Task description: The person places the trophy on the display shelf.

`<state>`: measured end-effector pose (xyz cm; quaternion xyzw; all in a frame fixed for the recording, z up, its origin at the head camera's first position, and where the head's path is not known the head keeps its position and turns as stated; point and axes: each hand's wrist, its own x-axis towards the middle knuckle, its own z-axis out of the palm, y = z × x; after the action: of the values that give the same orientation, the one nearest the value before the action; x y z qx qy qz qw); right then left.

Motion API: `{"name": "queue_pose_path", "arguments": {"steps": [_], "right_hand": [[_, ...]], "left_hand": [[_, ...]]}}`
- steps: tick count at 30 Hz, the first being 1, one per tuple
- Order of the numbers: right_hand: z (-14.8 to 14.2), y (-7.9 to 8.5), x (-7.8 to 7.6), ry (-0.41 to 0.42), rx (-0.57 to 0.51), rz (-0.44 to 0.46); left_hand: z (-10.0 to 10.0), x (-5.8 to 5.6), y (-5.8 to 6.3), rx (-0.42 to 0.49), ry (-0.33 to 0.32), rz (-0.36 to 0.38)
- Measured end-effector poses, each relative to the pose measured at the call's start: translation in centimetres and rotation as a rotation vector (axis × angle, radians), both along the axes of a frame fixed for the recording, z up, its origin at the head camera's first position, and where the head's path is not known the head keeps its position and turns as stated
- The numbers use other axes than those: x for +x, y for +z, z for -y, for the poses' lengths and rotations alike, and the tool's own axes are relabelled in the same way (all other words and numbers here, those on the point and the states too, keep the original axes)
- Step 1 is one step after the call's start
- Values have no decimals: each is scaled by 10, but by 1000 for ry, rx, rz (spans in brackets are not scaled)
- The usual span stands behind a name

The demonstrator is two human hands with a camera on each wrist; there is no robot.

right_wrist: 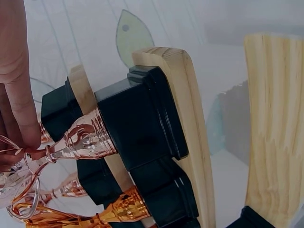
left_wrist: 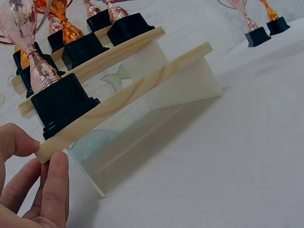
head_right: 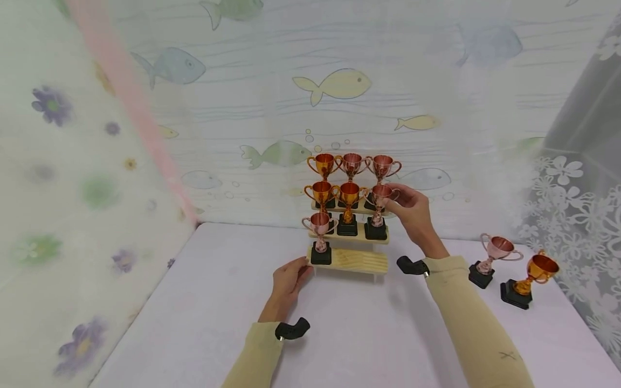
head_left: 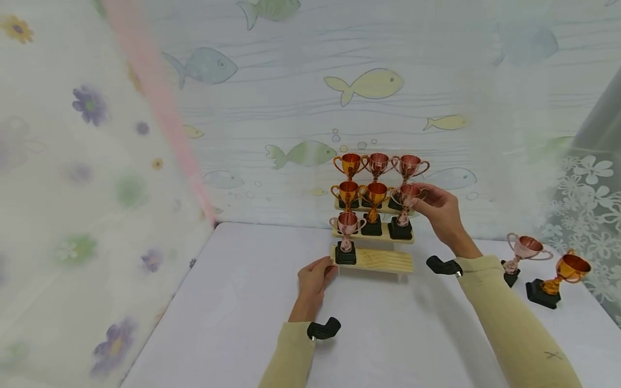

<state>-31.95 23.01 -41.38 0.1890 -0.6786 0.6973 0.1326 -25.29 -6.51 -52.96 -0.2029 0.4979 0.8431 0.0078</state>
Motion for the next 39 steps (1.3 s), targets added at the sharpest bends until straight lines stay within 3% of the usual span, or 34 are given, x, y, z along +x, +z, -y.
{"name": "queue_pose_path", "arguments": {"steps": [15,24,28,34,39], "right_hand": [[-4,-2,6,38,-77,32],[-19,-19,19,17,36,-6],[-27,-29,32,-19,164,-20],[-41,-38,59,-128,453,-45],[-58,-45,85,-257,585,-126]], "left_hand": [[-2,1,2,-9,-19,7],[0,-1,0,-3,-21,13],[1,-2,-1,-2,-21,20],[2,-3,-2,16,-11,5],[1,-3,0,16,-17,-4]]}}
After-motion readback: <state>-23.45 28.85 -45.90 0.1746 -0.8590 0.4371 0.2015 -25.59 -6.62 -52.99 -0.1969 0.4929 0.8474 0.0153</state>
